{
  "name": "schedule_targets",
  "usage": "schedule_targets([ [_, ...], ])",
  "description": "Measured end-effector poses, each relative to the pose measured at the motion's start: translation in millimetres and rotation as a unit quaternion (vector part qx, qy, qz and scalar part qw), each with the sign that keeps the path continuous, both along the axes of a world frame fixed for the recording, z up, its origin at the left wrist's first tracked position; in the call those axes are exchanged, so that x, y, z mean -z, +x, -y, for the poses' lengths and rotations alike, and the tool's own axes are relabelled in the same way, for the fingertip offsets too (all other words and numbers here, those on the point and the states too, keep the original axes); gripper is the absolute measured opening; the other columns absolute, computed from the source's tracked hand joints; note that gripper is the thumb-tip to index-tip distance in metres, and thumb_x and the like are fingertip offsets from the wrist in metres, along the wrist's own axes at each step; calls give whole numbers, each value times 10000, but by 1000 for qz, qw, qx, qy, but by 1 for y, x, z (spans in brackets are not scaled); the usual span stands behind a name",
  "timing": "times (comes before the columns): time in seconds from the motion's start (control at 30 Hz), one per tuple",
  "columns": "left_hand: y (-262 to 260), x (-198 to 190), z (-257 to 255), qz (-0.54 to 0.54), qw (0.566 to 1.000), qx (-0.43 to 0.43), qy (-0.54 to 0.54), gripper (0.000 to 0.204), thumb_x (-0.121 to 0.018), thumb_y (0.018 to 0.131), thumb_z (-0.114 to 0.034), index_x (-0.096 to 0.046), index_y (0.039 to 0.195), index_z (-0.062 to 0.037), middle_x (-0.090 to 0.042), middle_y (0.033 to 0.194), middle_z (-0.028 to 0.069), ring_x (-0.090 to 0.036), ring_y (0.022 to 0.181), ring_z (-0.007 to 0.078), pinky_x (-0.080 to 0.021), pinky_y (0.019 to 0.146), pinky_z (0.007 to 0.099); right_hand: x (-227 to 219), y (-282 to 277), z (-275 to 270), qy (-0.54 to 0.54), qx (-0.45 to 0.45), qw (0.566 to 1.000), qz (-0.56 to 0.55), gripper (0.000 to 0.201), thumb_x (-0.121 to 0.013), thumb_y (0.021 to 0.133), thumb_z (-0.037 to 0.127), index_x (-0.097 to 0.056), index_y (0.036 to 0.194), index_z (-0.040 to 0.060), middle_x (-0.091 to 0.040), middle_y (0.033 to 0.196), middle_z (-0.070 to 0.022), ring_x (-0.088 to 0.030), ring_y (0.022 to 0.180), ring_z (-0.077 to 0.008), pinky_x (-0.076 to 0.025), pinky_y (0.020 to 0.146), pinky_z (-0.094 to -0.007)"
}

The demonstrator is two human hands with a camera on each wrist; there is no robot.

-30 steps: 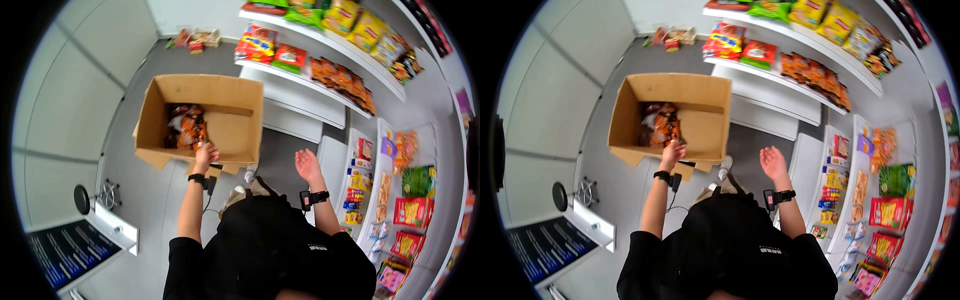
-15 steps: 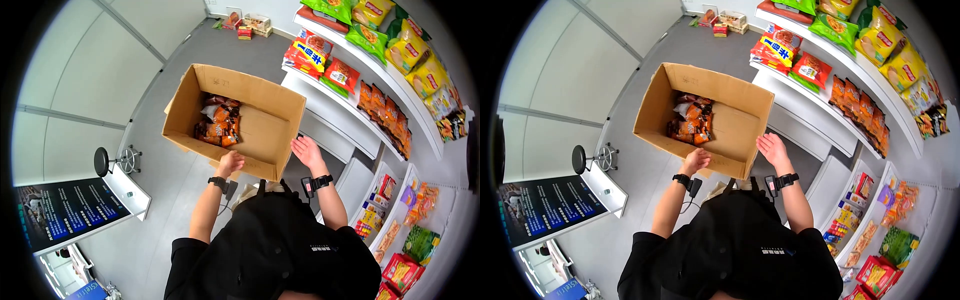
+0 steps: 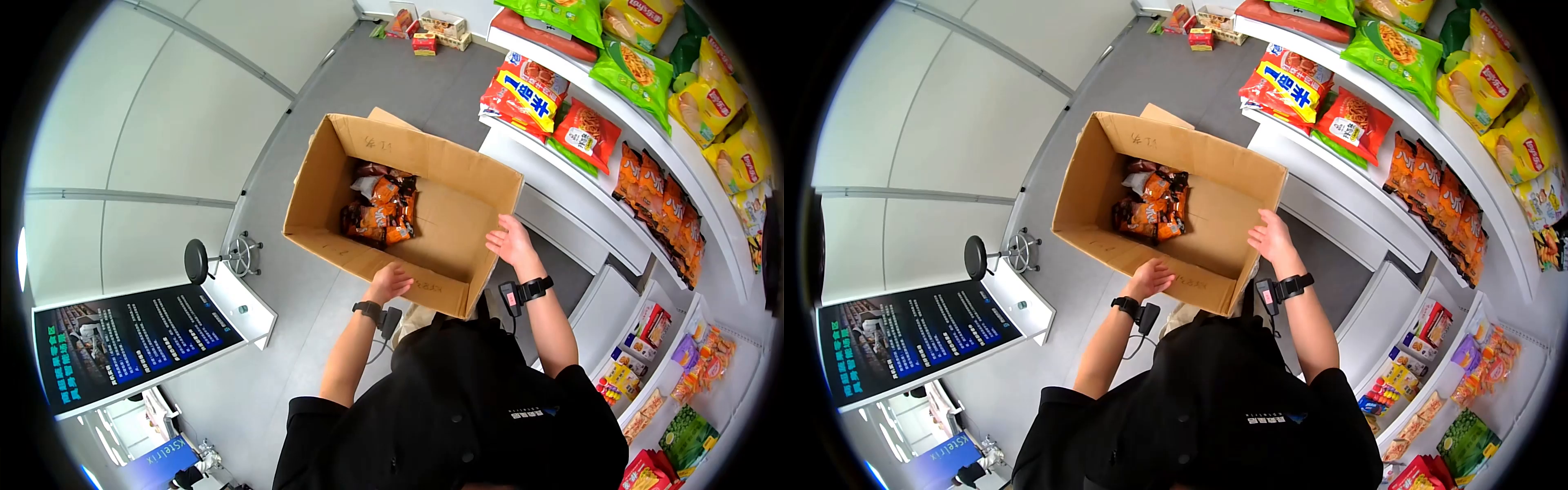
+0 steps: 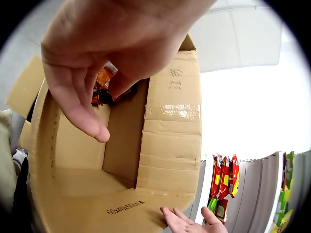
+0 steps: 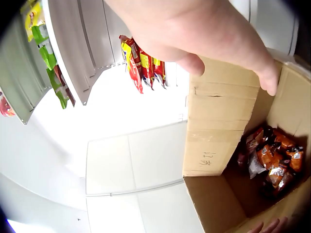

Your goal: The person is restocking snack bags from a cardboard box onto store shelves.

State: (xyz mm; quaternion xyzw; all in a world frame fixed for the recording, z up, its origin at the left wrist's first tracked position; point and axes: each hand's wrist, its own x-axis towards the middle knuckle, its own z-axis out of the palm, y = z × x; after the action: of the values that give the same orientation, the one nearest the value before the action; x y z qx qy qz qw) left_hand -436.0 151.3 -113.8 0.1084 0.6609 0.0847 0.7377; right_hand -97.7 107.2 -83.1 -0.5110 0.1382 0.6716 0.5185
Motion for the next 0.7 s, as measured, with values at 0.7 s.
schedule_targets([
  [0.7, 10, 35, -135, 8, 994, -96, -49, 651, -534, 877, -342, -266, 1395, -53, -325, 1402, 185, -450, 1175, 318, -418, 941, 457, -24, -2, -143, -52, -148, 930, 334, 925, -619, 800, 266, 28, 1455, 180, -300, 1380, -271, -536, 1078, -356, -430, 871, -481],
])
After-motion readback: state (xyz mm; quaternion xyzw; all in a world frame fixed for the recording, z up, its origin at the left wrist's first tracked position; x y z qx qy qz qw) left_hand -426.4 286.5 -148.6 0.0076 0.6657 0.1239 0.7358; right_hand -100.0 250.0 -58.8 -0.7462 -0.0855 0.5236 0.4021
